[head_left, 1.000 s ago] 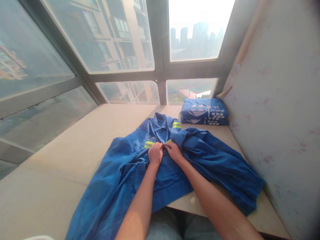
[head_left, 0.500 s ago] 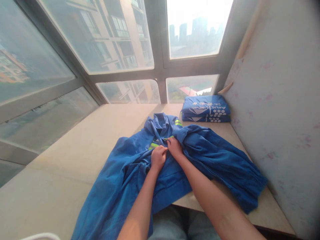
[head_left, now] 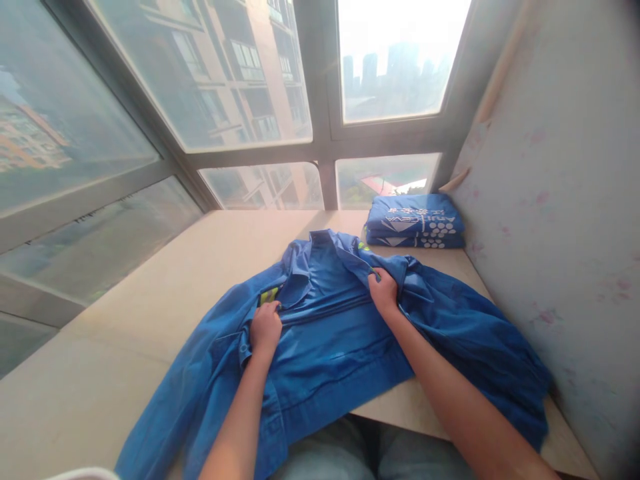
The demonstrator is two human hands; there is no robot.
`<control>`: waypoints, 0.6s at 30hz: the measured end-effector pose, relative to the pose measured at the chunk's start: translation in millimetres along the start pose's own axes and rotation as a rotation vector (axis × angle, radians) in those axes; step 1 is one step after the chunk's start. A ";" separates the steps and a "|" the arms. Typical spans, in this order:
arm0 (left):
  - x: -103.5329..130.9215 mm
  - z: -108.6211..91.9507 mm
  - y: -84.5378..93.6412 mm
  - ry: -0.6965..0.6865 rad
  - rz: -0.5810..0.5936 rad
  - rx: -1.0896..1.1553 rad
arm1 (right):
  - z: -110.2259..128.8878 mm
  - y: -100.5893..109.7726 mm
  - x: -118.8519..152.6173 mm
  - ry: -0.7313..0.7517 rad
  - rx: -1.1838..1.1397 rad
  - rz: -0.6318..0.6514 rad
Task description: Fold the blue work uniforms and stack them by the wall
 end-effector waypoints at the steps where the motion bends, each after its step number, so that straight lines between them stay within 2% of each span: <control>1: -0.3 3.5 1.9 0.009 0.002 -0.016 | 0.8 -4.1 0.4 0.004 0.028 0.055; 4: 4.8 -0.7 2.0 0.007 0.004 -0.046 | 10.2 -23.6 11.0 0.083 0.162 0.239; 7: 15.6 -14.5 2.0 -0.002 -0.006 -0.130 | 27.5 -36.4 28.0 0.242 0.338 0.352; 11: 30.2 -34.2 13.4 -0.069 0.051 -0.274 | 47.5 -31.3 48.9 0.443 0.499 0.465; 13: 31.2 -40.5 35.4 -0.088 0.020 -0.298 | 54.4 -18.1 54.0 0.529 0.585 0.463; 15: 23.2 -40.2 70.9 -0.084 -0.078 -0.322 | 54.7 -1.8 49.3 0.537 0.659 0.455; 17: 4.4 -24.3 115.6 -0.022 -0.201 -0.369 | 46.8 16.6 29.3 0.426 0.644 0.469; 18: -8.2 -7.2 139.1 0.054 -0.250 -0.392 | 42.2 28.6 12.9 0.338 0.573 0.453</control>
Point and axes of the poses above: each hand's wrist, its own x-axis away from the middle knuckle, its own y-axis out of the back of the hand, z = x × y, the point moved 8 cm from there along -x, towards the middle knuckle, and after that the axes turned 8 degrees about y, right-handed, at the moved point
